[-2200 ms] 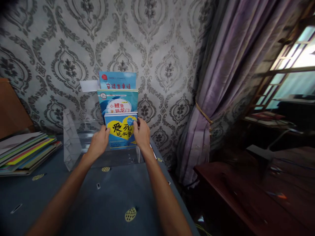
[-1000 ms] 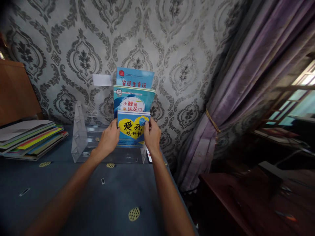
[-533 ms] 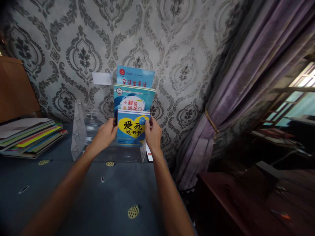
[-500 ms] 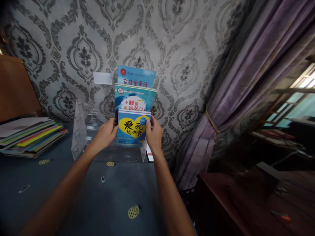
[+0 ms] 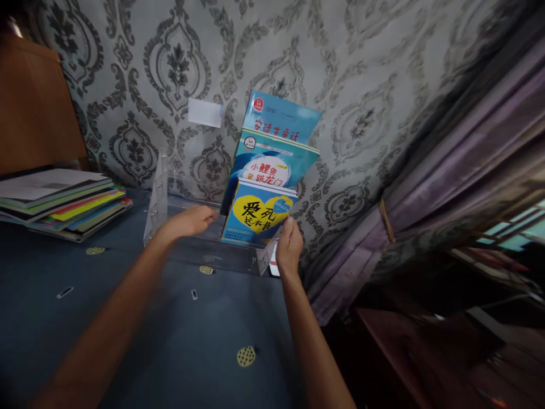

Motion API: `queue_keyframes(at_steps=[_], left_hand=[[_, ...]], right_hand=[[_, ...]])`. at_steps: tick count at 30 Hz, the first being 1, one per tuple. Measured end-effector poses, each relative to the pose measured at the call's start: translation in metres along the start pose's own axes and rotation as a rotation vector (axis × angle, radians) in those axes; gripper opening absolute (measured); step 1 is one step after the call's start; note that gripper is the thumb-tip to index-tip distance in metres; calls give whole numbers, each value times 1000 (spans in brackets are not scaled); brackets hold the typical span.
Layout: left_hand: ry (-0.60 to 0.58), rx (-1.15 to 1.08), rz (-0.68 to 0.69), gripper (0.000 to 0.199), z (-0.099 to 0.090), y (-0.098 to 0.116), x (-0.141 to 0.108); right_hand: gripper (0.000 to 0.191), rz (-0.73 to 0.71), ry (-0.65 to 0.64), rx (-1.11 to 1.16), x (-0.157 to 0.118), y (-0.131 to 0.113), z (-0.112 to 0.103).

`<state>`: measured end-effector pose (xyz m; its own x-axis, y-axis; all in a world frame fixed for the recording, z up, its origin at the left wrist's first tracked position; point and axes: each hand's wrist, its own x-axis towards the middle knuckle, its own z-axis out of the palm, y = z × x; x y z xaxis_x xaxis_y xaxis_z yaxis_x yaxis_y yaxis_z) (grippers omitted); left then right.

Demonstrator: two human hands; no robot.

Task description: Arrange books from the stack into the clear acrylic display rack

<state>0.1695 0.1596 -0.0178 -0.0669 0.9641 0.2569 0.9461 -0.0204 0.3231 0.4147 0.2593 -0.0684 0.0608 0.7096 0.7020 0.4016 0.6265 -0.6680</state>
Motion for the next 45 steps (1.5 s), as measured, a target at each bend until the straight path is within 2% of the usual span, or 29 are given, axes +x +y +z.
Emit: queue_keyframes(at_steps=[5, 9, 15, 20, 26, 34, 38, 43, 45], left_hand=[[-159, 64, 7, 30, 2, 9, -3], [-207, 103, 30, 31, -1, 21, -7], [-212, 126, 61, 36, 4, 34, -10], [-190, 120, 63, 41, 6, 38, -12], [-162, 108, 72, 38, 9, 39, -12], [-151, 87, 54, 28, 10, 33, -11], [-88, 70, 14, 29, 3, 30, -10], [169, -136, -9, 29, 5, 34, -7], [234, -215, 17, 29, 9, 39, -6]], right_hand=[[67, -26, 6, -46, -16, 9, 8], [65, -29, 27, -65, -22, 12, 15], [66, -13, 28, -67, -25, 11, 19], [57, -25, 72, -30, -26, 12, 21], [54, -12, 92, 14, -26, 14, 23], [50, -15, 54, 13, -23, 8, 17], [50, -53, 82, 20, -15, -6, 14], [52, -68, 128, 117, -2, -20, 14], [53, -65, 130, 142, 0, -22, 15]])
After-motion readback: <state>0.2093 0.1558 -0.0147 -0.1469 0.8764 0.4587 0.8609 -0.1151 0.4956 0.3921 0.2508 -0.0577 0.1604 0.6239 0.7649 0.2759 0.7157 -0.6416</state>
